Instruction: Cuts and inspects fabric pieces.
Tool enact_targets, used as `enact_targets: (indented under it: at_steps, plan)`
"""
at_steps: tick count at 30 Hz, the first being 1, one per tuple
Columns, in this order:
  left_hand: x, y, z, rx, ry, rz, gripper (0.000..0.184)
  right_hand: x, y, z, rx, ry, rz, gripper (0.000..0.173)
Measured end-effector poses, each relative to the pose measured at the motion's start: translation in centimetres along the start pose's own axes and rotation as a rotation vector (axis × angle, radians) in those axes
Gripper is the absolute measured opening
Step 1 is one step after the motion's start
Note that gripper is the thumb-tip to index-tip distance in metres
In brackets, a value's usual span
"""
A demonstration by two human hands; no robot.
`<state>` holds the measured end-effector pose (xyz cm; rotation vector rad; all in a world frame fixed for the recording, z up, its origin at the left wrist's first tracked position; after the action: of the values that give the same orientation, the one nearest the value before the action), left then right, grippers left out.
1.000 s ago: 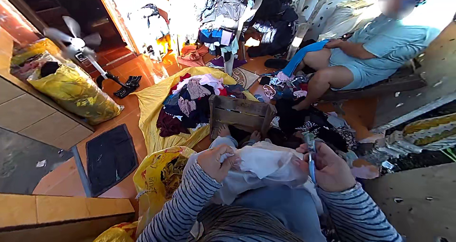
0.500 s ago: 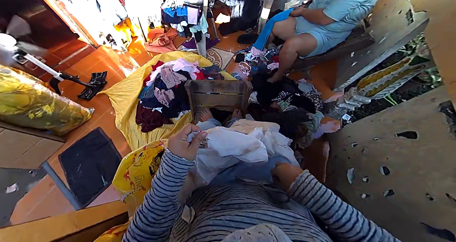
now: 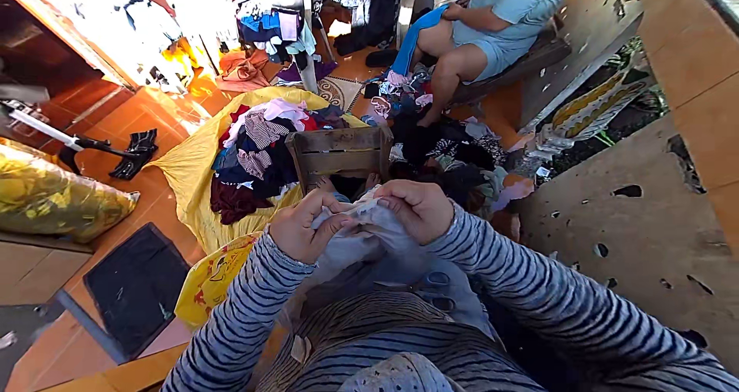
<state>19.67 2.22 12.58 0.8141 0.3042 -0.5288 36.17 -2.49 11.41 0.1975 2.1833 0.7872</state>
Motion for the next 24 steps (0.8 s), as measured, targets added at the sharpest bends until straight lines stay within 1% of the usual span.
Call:
enact_targets:
  at_steps: [1,3,5,7,8,10,11,13,16,19,23,24]
  plan:
    - [-0.1,0.1,-0.2,-0.018,0.068,-0.016,0.046,-0.7,0.4,-0.2,-0.025,-0.003,-0.005,0.024]
    - [0.2,0.4,0.1,-0.019,0.196,-0.101,0.051,-1.6,0.7,-1.6,-0.169,-0.152,-0.026,0.029]
    - [1.3,0.0,1.5,0.041,0.287,-0.260,0.055,-2.1,-0.2,-3.1,-0.342,-0.319,-0.082,0.038]
    - [2.4,-1.4,3.8,0.164,0.353,-0.383,0.051,-2.6,-1.9,-4.6,-0.483,-0.404,-0.156,0.037]
    - [2.7,-2.3,5.1,0.236,0.379,-0.405,0.049,-3.0,-2.9,-5.3,-0.534,-0.420,-0.181,0.036]
    - [2.5,-3.5,7.6,0.373,0.432,-0.368,0.044,-4.3,-4.3,-7.2,-0.603,-0.436,-0.188,0.031]
    - [2.1,-3.7,8.6,0.411,0.445,-0.356,0.041,-5.1,-4.6,-8.0,-0.620,-0.440,-0.173,0.028]
    - [0.6,-3.7,8.9,0.409,0.453,-0.354,0.039,-6.9,-4.8,-7.8,-0.598,-0.460,-0.128,0.026]
    - [-2.4,-3.2,6.1,0.356,0.483,-0.306,0.051,-8.9,-4.4,-4.2,-0.531,-0.531,-0.075,0.029]
    - [-3.0,-3.0,3.8,0.329,0.500,-0.280,0.057,-8.8,-3.9,-1.7,-0.519,-0.562,-0.093,0.031]
    - [-3.5,-2.2,3.2,0.341,0.473,-0.245,0.057,-8.5,-3.1,-1.0,-0.535,-0.544,-0.081,0.033]
    - [-3.6,-2.1,2.9,0.332,0.468,-0.233,0.058,-8.4,-2.9,-0.7,-0.516,-0.529,-0.084,0.035]
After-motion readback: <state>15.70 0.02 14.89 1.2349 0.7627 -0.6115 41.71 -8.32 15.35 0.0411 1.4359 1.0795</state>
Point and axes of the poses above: each hand's wrist, its own y-axis towards the middle knuckle, its own x-axis out of the palm, z = x × y, the point moved 10 cm from there along y, towards the middle knuckle, and after that the axes turned 11 degrees about -y, right-handed, at the moved point
